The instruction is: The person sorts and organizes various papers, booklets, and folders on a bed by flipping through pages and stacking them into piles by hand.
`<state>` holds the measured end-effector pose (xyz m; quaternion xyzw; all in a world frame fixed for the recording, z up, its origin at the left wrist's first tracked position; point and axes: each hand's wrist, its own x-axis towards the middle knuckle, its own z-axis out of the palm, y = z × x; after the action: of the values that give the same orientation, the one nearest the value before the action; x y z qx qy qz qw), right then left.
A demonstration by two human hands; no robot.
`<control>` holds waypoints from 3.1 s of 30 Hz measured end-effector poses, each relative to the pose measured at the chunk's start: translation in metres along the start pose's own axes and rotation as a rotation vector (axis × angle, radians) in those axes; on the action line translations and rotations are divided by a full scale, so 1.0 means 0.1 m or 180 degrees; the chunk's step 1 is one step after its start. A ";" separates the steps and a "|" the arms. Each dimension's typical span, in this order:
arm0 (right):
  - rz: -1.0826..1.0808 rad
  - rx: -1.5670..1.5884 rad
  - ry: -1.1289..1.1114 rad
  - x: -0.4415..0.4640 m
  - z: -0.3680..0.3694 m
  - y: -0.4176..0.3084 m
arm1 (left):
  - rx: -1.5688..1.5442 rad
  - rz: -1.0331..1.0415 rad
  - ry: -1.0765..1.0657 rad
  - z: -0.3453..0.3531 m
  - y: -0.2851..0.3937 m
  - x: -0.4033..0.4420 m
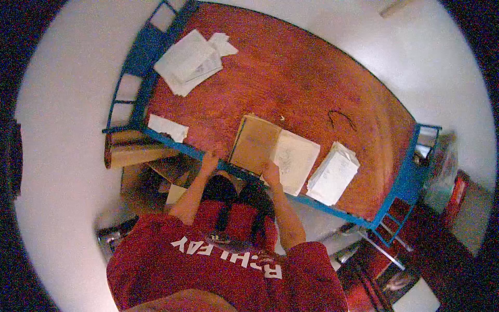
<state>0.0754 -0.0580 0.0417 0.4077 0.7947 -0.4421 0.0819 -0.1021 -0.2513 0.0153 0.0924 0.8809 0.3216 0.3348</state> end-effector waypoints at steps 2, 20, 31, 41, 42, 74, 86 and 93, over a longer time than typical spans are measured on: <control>-0.0111 0.0533 -0.0289 0.06 0.07 0.05 | -0.0114 0.0087 0.0025 -0.09 -0.05 -0.14; 0.0469 0.1807 -0.1467 0.70 0.83 -0.83 | -0.3001 -0.1061 0.0084 -0.64 -0.64 -0.23; 0.0868 0.2871 -0.1129 1.58 1.55 -2.06 | -0.3004 -0.0975 -0.0279 -1.13 -0.76 1.32; 0.0816 0.4593 -0.0797 2.83 2.03 -2.49 | -0.3686 -0.0362 -0.0276 -1.41 -0.42 2.58; 0.0855 0.4581 -0.0783 2.92 2.11 -2.47 | -0.3655 -0.0345 -0.0318 -1.43 -0.40 2.65; 0.1051 0.3352 0.0341 3.21 2.42 -2.65 | -0.2430 -0.0506 0.0820 -1.40 -0.57 2.77; 0.0801 0.1482 0.0224 1.83 1.64 -1.82 | -0.3439 -0.1176 -0.0545 -1.78 -0.57 2.13; 0.0784 0.1889 0.0203 1.13 1.13 -1.55 | -0.0983 0.0619 -0.1826 -1.88 0.03 1.95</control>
<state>-0.1362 -0.1230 0.0177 0.5206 0.5780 -0.6283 -0.0126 -0.3722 -0.2706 0.0206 0.2108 0.6788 0.4426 0.5467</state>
